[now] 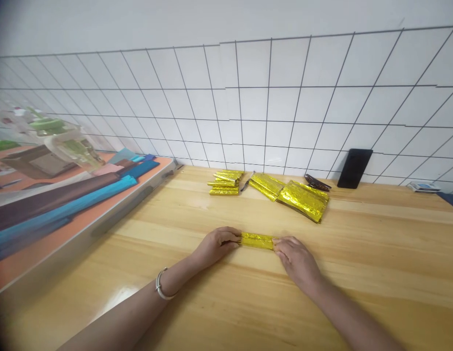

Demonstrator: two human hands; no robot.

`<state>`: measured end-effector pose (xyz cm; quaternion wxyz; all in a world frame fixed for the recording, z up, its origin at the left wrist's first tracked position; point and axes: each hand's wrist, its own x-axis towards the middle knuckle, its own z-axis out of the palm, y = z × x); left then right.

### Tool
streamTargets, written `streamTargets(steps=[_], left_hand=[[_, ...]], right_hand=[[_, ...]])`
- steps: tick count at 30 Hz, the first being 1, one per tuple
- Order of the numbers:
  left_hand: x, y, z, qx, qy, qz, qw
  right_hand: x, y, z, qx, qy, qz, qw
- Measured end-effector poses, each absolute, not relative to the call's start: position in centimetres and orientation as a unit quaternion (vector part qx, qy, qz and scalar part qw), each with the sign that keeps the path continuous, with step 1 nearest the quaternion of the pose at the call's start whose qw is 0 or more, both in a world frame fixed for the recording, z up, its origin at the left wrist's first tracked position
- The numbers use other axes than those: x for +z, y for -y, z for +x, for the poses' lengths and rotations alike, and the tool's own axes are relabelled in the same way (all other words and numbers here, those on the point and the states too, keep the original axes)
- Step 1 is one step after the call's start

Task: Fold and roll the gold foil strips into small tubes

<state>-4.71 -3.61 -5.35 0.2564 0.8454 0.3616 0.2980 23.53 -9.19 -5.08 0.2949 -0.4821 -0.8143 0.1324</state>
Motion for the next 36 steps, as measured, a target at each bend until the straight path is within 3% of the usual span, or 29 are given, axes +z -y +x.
streamTargets(steps=[19, 36], left_hand=[[-4.4, 4.3, -3.7, 0.307, -0.408, 0.831, 0.221], [-4.6, 3.4, -1.7, 0.283, -0.488, 0.809, 0.164]], right_hand=[[-4.7, 8.4, 22.9, 0.164, 0.799, -0.494, 0.300], [-4.6, 6.8, 21.2, 0.057, 0.774, -0.573, 0.262]])
